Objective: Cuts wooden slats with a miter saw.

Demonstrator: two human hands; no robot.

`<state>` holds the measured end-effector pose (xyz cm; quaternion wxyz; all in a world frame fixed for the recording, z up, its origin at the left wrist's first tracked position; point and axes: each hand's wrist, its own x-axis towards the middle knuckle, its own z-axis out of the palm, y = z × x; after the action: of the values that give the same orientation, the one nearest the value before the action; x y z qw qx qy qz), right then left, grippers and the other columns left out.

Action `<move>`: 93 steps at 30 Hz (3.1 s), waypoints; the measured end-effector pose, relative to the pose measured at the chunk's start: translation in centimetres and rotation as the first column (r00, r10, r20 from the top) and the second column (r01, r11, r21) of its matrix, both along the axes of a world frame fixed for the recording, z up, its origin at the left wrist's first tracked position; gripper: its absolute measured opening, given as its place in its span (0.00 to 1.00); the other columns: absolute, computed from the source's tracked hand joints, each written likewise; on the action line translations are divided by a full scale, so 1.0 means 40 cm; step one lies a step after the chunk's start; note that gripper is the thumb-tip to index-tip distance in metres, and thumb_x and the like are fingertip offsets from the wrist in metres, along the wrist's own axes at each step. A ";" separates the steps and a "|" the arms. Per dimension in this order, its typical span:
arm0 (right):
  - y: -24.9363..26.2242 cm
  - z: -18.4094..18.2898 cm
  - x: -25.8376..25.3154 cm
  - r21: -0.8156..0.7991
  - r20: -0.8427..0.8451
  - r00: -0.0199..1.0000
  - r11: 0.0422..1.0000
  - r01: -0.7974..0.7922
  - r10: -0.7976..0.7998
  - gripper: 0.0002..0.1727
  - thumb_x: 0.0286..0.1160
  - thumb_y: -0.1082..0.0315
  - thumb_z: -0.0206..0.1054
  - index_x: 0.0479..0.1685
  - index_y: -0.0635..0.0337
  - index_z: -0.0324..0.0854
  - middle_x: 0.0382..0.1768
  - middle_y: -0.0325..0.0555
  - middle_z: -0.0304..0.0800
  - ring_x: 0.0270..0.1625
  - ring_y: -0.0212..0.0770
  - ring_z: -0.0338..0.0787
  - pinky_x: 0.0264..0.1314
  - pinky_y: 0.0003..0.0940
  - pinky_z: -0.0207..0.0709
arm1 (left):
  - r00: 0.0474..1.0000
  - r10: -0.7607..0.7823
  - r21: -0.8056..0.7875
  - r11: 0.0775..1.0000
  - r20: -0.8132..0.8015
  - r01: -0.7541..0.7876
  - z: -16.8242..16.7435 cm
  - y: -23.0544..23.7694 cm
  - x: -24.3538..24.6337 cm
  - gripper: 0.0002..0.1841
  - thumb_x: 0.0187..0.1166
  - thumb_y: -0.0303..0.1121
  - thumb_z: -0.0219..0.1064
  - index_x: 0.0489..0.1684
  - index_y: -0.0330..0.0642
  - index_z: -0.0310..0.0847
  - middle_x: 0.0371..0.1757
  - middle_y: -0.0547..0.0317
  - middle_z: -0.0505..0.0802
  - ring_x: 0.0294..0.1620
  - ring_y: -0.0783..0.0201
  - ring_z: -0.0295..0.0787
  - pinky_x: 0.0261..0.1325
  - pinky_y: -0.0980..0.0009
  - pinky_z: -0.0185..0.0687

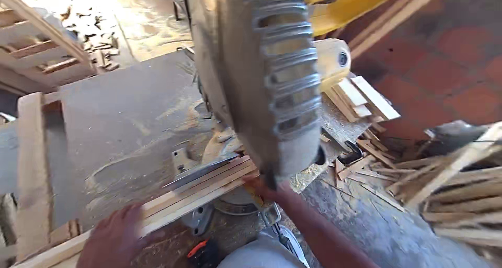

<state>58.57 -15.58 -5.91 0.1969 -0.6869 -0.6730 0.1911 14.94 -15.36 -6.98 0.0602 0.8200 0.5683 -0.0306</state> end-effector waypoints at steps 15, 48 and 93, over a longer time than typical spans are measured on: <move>0.061 -0.019 0.258 0.019 0.088 0.995 0.999 -0.039 0.037 0.41 0.45 0.43 0.91 0.58 0.61 0.89 0.60 0.53 0.87 0.67 0.58 0.83 0.71 0.61 0.76 | 0.996 -0.063 0.009 0.998 0.055 0.063 0.024 -0.011 0.125 0.68 0.62 0.88 0.41 0.87 0.29 0.63 0.79 0.25 0.77 0.79 0.25 0.73 0.81 0.25 0.58; 0.080 -0.075 0.294 0.103 0.150 0.938 0.939 -0.328 0.312 0.43 0.69 0.33 0.71 0.78 0.53 0.79 0.74 0.47 0.81 0.76 0.54 0.77 0.87 0.64 0.57 | 0.960 0.189 -0.229 0.945 -0.208 -0.235 0.145 0.016 0.365 0.62 0.65 0.85 0.49 0.70 0.23 0.78 0.68 0.23 0.86 0.77 0.28 0.78 0.82 0.35 0.65; 0.015 -0.026 0.029 -0.299 -0.318 0.947 0.952 -0.069 -0.031 0.16 0.76 0.48 0.72 0.51 0.46 0.96 0.68 0.33 0.89 0.79 0.36 0.79 0.82 0.46 0.74 | 0.989 0.123 -0.055 0.990 -0.086 -0.128 0.023 0.039 0.215 0.66 0.43 0.95 0.51 0.65 0.40 0.84 0.64 0.48 0.91 0.70 0.47 0.85 0.80 0.45 0.71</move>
<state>59.74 -15.00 -6.95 0.1926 -0.6626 -0.6010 0.4034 23.52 -13.80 -6.08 0.0632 0.7785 0.6196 -0.0779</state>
